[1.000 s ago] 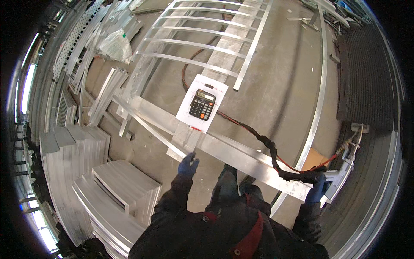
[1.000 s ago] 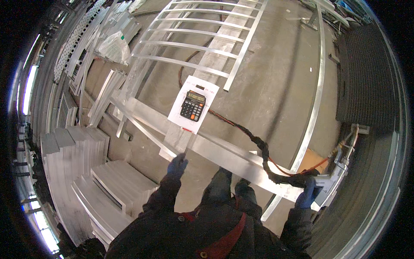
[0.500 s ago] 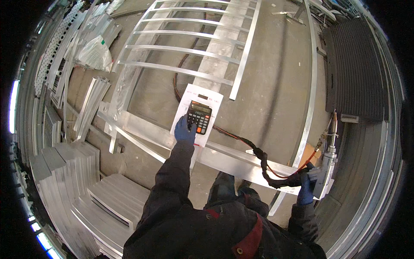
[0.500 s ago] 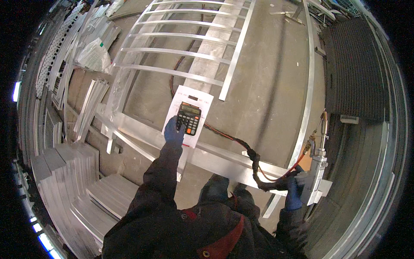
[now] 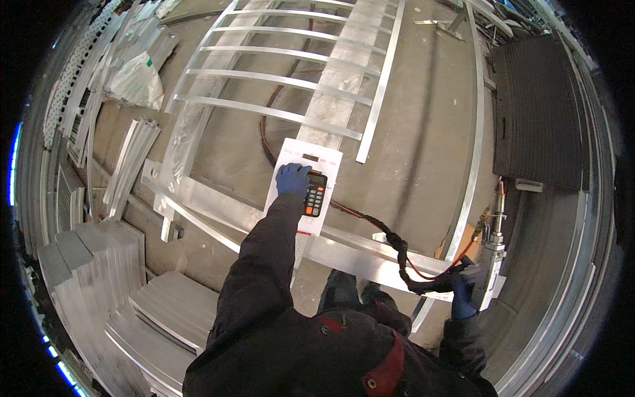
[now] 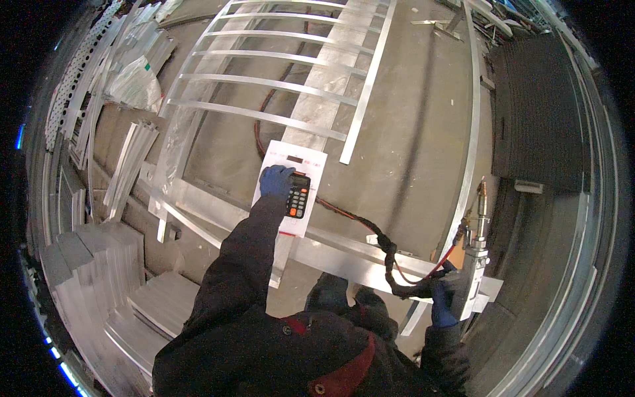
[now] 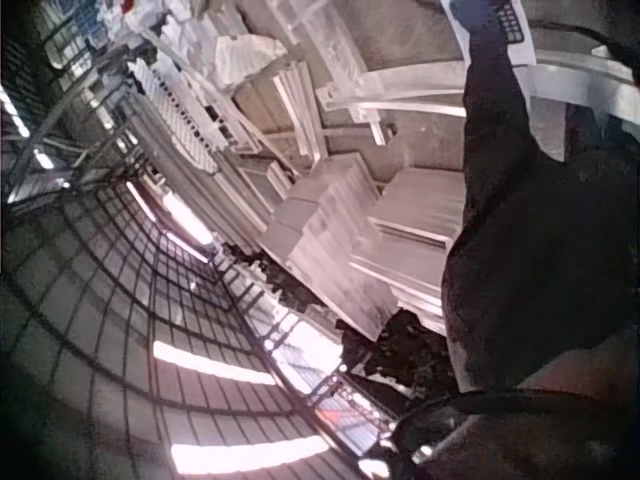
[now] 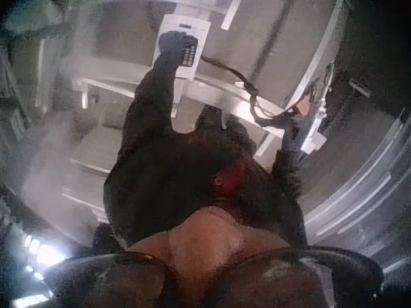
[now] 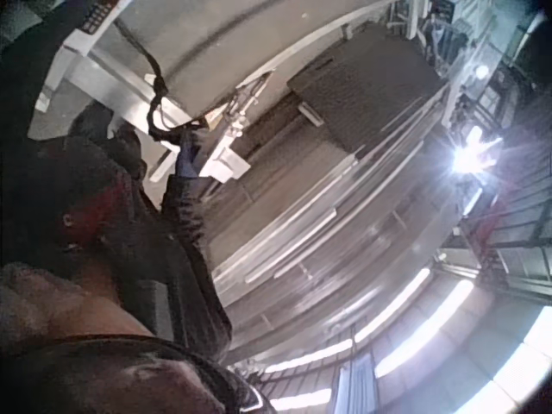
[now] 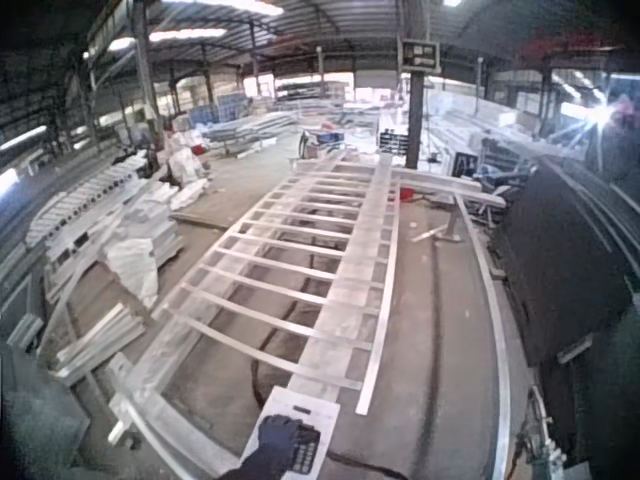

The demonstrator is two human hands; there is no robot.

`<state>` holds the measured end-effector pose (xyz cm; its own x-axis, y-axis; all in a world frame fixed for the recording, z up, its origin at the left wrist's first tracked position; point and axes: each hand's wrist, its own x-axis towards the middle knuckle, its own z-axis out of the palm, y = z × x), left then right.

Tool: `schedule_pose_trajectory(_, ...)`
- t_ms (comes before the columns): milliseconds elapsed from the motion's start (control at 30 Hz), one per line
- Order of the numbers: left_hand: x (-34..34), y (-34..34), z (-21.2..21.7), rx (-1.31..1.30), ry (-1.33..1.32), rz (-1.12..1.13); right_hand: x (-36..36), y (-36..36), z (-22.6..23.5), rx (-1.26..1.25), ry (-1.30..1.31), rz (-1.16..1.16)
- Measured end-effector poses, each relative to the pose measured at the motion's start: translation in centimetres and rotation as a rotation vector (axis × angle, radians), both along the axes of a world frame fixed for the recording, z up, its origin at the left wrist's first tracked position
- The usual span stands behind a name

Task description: The person welds a metal frame using a handheld welding torch, repeatedly positioning the torch and applying welds along the joints of a grid-like structure. The person adjusts the frame and repositions the torch multiple times to complete welds at different intersections.

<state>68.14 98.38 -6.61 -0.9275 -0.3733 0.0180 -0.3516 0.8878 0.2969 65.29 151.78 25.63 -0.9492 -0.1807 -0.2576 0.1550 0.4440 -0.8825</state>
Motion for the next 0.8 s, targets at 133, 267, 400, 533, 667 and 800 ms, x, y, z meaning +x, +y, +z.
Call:
schedule_pose_trajectory(133,2.1,-1.4,0.5,-0.076,-0.008,0.041,-0.1,-1.0,0.4,0.001,-0.034,0.002)
schedule_pose_trajectory(267,5.1,-2.3,2.1,0.067,-0.110,0.113,-0.5,-1.4,0.6,-0.038,-0.073,0.019)
schedule_pose_trajectory(400,6.7,-2.0,3.2,0.020,0.140,0.145,-0.5,-1.5,-0.3,-0.101,-0.089,-0.016)
schedule_pose_trajectory(533,11.0,-1.8,3.3,0.030,0.425,0.361,-0.7,-1.2,-1.1,-0.053,-0.039,0.033)
schedule_pose_trajectory(667,15.9,2.7,1.7,0.136,0.346,0.686,-1.5,-2.2,-1.3,0.039,0.014,0.078)
schedule_pose_trajectory(800,16.7,4.7,-0.3,0.002,0.155,0.615,-1.6,-4.5,-1.5,-0.068,-0.076,-0.026)
